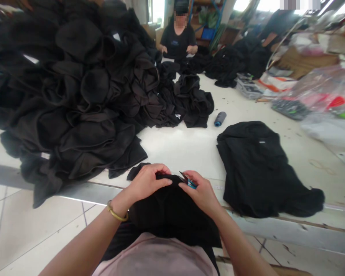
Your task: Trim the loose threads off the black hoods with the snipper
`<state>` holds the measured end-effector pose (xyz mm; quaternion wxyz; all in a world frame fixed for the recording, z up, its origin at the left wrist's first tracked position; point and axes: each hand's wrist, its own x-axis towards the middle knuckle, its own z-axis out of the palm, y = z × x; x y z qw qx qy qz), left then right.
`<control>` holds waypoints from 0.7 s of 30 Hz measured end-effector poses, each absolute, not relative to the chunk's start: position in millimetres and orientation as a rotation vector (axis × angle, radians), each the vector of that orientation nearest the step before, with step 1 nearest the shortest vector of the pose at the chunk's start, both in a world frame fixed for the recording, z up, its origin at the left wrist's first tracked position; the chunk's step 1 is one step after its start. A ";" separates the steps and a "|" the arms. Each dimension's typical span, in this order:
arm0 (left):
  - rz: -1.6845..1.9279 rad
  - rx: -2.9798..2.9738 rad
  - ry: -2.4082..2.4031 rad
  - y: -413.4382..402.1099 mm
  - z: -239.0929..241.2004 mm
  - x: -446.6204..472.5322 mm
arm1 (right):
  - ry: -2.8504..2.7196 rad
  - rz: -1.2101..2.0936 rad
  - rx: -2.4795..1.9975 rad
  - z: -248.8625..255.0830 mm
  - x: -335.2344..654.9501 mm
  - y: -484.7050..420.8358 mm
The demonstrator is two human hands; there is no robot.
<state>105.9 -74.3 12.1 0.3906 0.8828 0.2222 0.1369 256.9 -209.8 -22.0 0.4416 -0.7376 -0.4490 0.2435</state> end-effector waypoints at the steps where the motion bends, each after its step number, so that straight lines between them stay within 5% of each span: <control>1: 0.461 2.333 0.589 -72.4 10.3 106.5 | -1.044 0.649 -1.834 -25.5 259.5 -208.6; 6: 0.950 2.499 1.027 -48.8 -4.1 94.4 | -0.687 0.541 -1.943 -48.2 285.9 -206.9; 15: 0.377 2.363 1.362 -63.6 -45.1 69.1 | -0.791 0.634 -2.036 -53.4 298.7 -218.3; 21: 0.633 2.044 1.089 -93.9 15.6 91.0 | -0.738 0.785 -1.884 14.1 300.2 -270.4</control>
